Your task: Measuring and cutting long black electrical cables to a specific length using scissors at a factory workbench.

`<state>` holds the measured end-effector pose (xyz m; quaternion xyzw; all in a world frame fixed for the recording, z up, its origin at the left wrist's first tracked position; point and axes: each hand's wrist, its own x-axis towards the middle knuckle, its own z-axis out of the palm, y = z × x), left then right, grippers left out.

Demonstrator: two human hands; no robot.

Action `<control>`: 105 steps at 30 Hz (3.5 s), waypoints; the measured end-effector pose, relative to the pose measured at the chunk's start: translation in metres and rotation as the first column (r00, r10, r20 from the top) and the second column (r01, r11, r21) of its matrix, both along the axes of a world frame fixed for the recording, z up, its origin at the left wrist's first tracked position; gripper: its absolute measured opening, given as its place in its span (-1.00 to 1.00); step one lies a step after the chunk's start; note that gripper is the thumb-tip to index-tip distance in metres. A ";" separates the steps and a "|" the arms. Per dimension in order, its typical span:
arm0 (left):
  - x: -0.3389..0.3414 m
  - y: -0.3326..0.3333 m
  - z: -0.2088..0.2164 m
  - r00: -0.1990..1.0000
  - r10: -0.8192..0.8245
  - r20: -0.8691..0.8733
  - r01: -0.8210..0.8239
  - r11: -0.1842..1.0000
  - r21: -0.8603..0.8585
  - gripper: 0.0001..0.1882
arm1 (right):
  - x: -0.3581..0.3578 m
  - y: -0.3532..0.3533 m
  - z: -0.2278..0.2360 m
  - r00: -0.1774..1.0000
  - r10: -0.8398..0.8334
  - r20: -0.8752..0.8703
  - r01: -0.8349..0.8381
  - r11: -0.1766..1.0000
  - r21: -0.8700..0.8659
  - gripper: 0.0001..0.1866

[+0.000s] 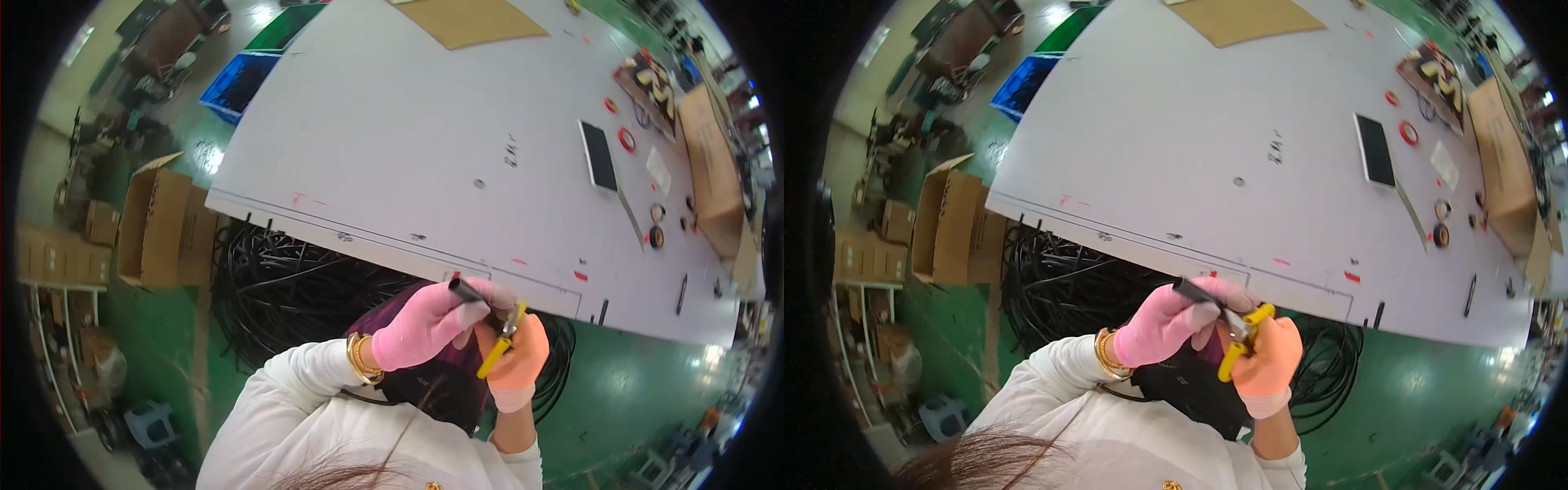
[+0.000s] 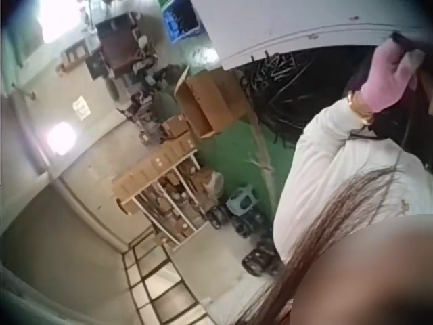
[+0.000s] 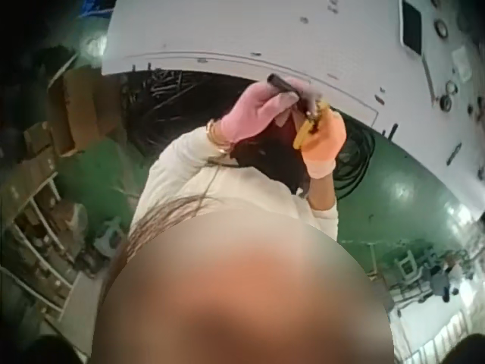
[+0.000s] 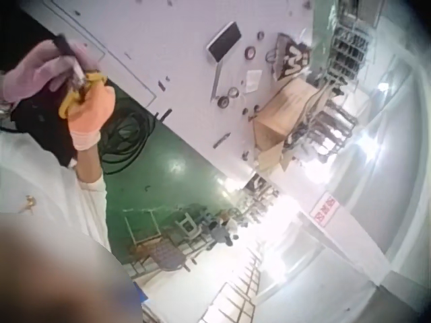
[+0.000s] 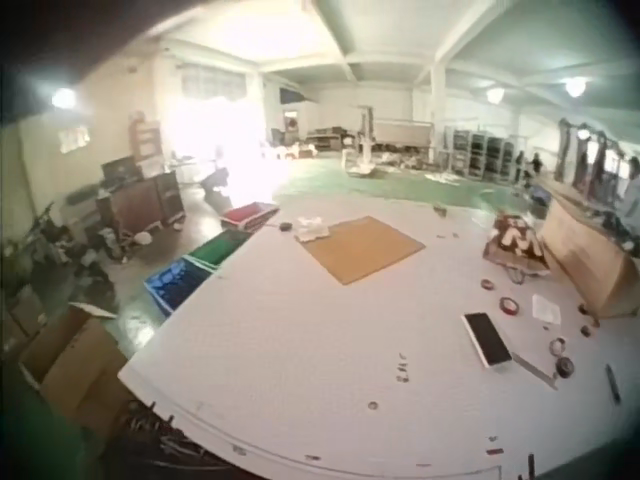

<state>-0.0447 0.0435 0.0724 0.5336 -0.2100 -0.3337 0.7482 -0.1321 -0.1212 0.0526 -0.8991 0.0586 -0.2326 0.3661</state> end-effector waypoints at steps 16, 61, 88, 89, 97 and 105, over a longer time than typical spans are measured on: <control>0.131 0.234 -0.083 -0.220 0.362 0.906 -0.920 -0.386 -0.069 -0.45 | 0.038 -0.060 0.000 0.936 0.206 -0.285 -0.336 0.763 -0.552 -0.62; 0.161 0.292 -0.092 0.141 0.171 0.975 -0.976 0.187 0.108 -0.74 | 0.109 0.003 0.001 0.760 0.486 -0.431 -0.647 0.511 -0.566 -0.66; 0.176 0.297 -0.099 0.308 -0.018 0.951 -0.938 0.163 0.307 -0.68 | 0.094 -0.061 0.016 0.492 -0.018 -0.870 -0.387 0.891 -0.238 -0.55; 0.176 0.296 -0.098 0.310 -0.019 0.951 -0.937 0.162 0.309 -0.68 | 0.096 -0.059 0.017 0.485 -0.047 -0.873 -0.390 0.882 -0.264 -0.53; 0.175 0.303 -0.103 0.363 -0.009 0.932 -0.920 0.156 0.360 -0.67 | 0.108 -0.051 0.023 0.398 -0.189 -0.898 -0.443 0.817 -0.369 -0.51; 0.147 0.207 -0.082 0.300 -0.170 0.939 -0.934 0.150 0.326 -0.75 | 0.110 -0.060 0.009 0.405 -0.185 -0.896 -0.434 0.823 -0.366 -0.50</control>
